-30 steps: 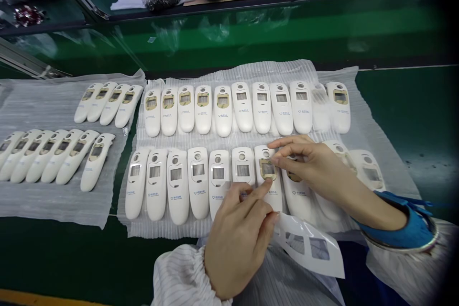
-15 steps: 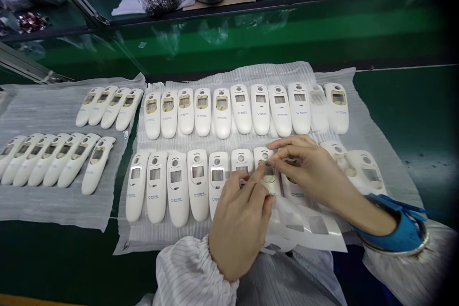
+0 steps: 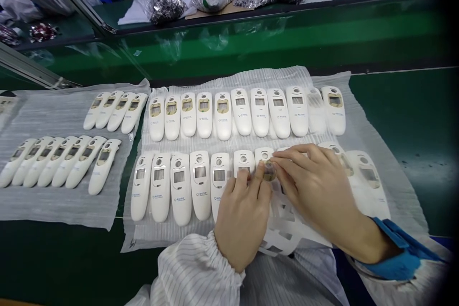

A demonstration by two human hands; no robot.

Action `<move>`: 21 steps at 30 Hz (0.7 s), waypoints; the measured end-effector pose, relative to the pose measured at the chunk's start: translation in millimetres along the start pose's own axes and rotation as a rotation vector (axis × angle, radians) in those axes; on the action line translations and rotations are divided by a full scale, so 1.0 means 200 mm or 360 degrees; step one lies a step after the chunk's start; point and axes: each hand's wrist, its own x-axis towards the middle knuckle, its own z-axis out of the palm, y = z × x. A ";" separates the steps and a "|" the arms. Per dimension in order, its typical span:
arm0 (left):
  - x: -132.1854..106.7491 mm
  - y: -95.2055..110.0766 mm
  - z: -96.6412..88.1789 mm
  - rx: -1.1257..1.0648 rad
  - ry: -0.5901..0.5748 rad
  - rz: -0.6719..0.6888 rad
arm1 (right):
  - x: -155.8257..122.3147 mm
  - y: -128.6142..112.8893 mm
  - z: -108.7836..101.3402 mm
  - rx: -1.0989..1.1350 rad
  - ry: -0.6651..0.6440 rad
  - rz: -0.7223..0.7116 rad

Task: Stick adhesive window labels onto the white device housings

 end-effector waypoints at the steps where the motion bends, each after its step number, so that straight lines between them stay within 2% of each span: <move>1: 0.00 0.00 0.00 0.0006 0.0002 0.0002 | -0.01 0.01 0.00 -0.0038 0.0024 0.0037; 5: 0.00 0.00 -0.01 0.0025 -0.0002 0.0030 | -0.06 0.06 0.00 -0.0015 0.0170 0.0164; 8: -0.01 0.00 0.00 0.0040 -0.0002 0.0026 | -0.07 0.07 0.00 0.0232 0.0082 -0.0023; 10: 0.00 -0.01 0.01 0.0041 -0.0008 0.0015 | -0.06 0.06 0.02 0.0209 -0.0004 -0.0089; 13: -0.01 -0.03 0.02 0.0004 0.0011 0.0034 | -0.04 0.03 0.03 0.0022 -0.0040 -0.0048; 15: -0.02 -0.05 0.02 -0.0083 0.0065 0.0058 | -0.03 0.02 0.00 0.0061 -0.0058 0.0003; 18: -0.05 -0.08 0.01 -0.0387 0.0242 0.0044 | -0.04 0.02 -0.13 0.0566 -0.0131 0.0109; 20: -0.05 -0.10 0.00 -0.0669 0.0346 0.0090 | -0.08 0.02 -0.22 0.0960 -0.0360 0.0047; 21: -0.05 -0.10 -0.01 -0.0775 0.0350 0.0002 | -0.11 0.02 -0.26 0.1061 -0.0546 -0.0035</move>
